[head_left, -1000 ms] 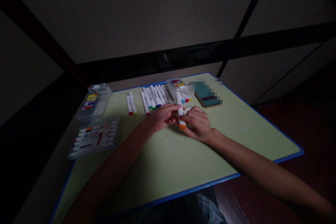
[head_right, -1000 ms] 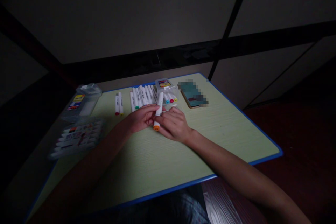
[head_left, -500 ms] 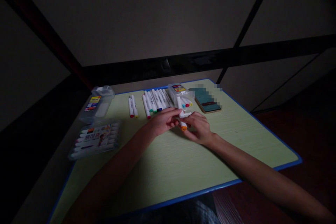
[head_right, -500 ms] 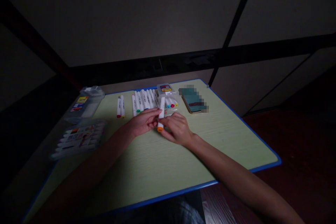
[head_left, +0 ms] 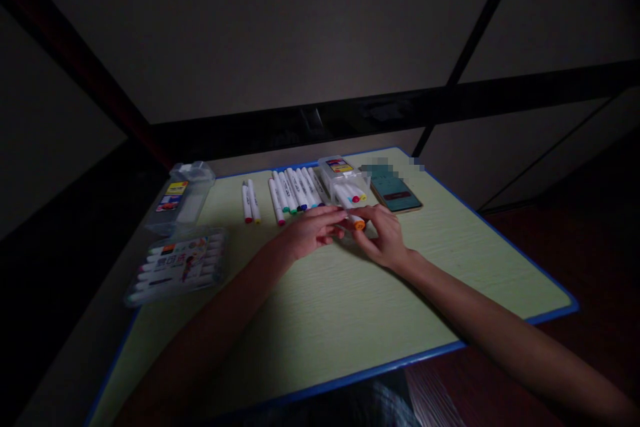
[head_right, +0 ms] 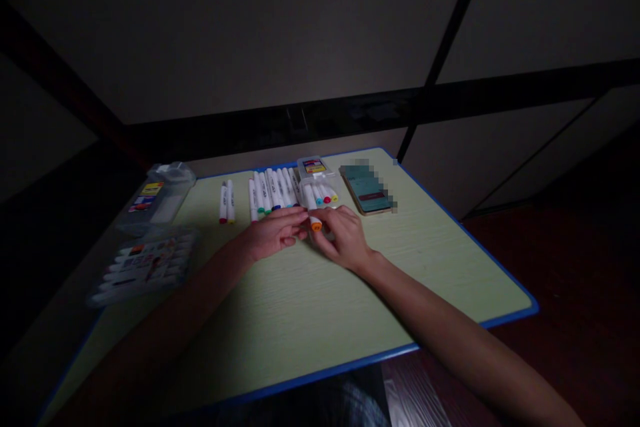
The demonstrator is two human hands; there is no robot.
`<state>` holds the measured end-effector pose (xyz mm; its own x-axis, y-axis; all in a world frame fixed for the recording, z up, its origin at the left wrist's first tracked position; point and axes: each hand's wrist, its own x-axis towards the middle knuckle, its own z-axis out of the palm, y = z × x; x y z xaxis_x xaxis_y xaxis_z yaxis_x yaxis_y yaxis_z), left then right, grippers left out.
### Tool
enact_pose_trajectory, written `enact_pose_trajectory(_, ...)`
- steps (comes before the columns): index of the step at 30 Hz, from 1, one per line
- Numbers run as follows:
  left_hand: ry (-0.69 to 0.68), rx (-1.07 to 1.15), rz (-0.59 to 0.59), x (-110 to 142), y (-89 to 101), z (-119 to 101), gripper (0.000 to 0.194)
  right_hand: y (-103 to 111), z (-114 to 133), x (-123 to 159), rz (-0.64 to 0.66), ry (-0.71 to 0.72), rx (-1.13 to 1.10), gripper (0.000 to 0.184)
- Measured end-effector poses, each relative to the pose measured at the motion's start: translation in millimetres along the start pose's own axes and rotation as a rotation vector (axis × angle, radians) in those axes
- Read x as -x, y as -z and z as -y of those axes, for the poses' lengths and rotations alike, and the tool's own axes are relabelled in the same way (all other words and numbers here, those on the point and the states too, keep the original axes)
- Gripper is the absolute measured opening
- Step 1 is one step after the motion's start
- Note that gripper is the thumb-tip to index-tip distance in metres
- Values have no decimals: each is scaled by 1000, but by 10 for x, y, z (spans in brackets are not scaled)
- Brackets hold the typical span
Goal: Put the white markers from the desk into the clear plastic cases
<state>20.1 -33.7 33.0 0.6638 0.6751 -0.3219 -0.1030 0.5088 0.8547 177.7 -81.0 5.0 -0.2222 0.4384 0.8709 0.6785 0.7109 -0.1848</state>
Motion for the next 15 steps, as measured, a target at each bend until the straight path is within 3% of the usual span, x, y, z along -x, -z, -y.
enact_pose_trajectory(7, 17, -64, -59, 16, -8, -21, 16, -34, -84, 37, 15, -59, 41, 19)
enact_pose_trajectory(15, 20, -105, -47, 9, 0, 2, 21, -53, -129, 21, 58, -99, 76, 19)
